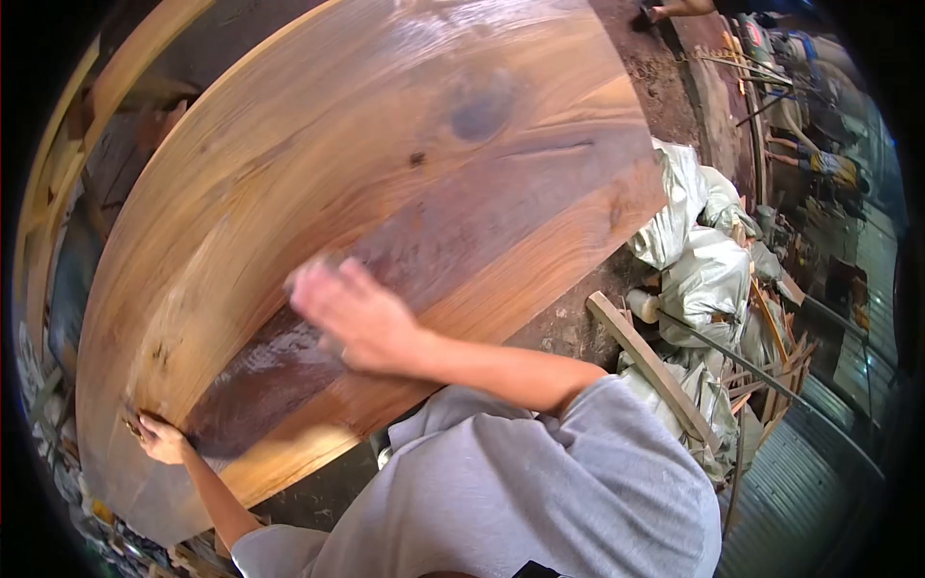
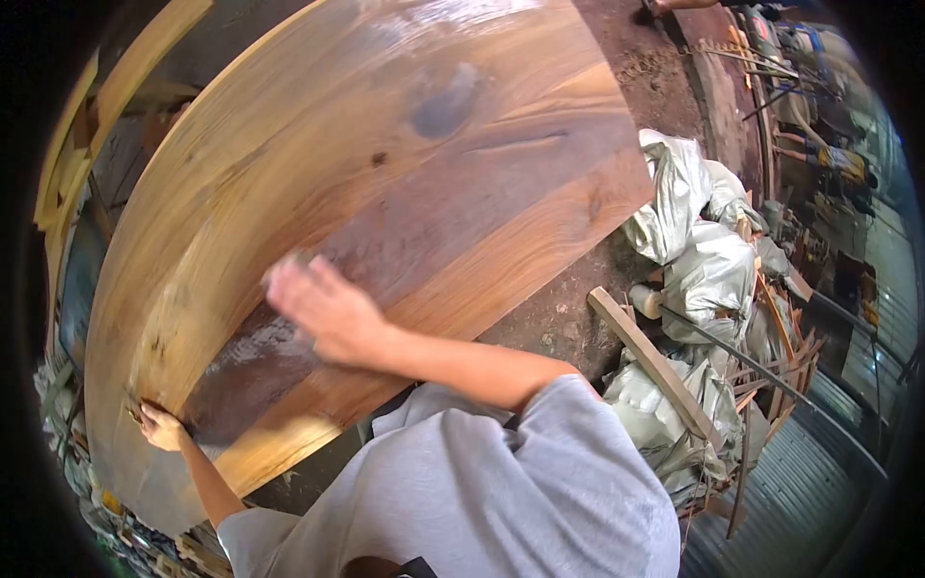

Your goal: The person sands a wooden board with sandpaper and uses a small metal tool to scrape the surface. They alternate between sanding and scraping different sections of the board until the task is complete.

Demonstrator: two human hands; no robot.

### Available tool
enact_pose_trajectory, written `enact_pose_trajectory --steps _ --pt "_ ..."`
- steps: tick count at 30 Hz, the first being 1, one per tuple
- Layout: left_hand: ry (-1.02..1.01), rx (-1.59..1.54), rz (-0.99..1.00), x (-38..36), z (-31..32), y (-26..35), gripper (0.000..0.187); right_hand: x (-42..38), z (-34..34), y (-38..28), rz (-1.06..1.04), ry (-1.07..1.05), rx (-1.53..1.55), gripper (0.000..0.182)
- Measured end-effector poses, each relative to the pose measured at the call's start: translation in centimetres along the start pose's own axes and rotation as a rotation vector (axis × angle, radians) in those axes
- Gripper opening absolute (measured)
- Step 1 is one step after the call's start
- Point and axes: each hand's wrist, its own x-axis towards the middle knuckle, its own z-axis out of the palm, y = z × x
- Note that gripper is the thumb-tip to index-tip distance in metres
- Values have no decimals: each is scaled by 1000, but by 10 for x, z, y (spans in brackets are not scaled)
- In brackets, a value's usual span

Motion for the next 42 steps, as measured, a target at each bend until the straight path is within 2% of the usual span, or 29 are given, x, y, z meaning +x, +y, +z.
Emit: enact_pose_trajectory --steps 1,3,4,7,8,9,10,11,14,16,18,19,20,22,24,25,27,29,30,32,35,36,37,38,40,41,42 --pt "6 -18 0 0 5 -6 61 0 -4 15 3 11 -15 76" --pt "43 32 73 4 11 -23 62 -5 -14 57 -46 52 191 79" --pt "49 27 70 6 11 -21 62 -3 -47 98 120 -8 71 74" --pt "27 113 31 1 6 -13 63 -36 -92 258 578 182 -386 72" --pt "33 115 32 1 6 -12 63 -48 -109 314 740 200 -353 72" --pt "35 100 31 2 6 -10 65 -67 -111 383 789 269 -404 73" --pt "33 86 30 3 6 -9 67 -67 -133 415 950 309 -290 75" --pt "33 87 28 3 7 -11 67 -64 -142 438 1018 323 -262 75" --pt "74 10 89 3 4 -9 67 -33 -136 429 1087 350 -314 72" --pt "49 -4 93 1 0 -4 63 0 -74 331 713 442 -444 69" --pt "46 5 103 3 2 -10 62 40 -82 154 443 239 -274 70" --pt "38 19 73 2 -2 -4 62 49 -72 99 362 26 -97 72" --pt "32 30 36 -1 -6 3 62 36 -23 60 150 94 99 75" --pt "73 2 101 -1 -7 5 66 25 -10 41 -68 111 160 78" --pt "21 90 -44 -1 -4 4 67 22 -49 107 120 64 30 81" --pt "23 91 -46 -1 -5 2 67 26 -88 148 340 16 -113 79" --pt "22 131 -1 -2 -5 2 61 -3 -98 269 573 268 -321 73" --pt "46 75 40 1 -1 1 60 -29 -115 397 770 233 -513 77" --pt "60 12 79 3 -2 -1 59 -22 -134 425 942 306 -306 76" --pt "19 -1 84 1 -11 10 59 -7 -155 448 1095 346 -234 75" --pt "80 -28 141 0 -12 16 57 17 -122 403 989 404 -326 73" --pt "80 -25 126 -1 -8 14 57 29 -108 352 765 322 -547 70" --pt "76 -26 133 1 -7 11 56 34 -75 300 585 381 -497 66" --pt "69 -25 146 3 -8 7 55 49 -68 220 466 350 -386 66" --pt "73 -24 136 0 -4 10 54 76 -63 79 269 37 -28 74" --pt "50 -14 110 -1 -7 11 54 76 -22 34 84 61 176 75" --pt "31 0 81 -1 -11 12 55 77 16 -4 -117 78 158 81"
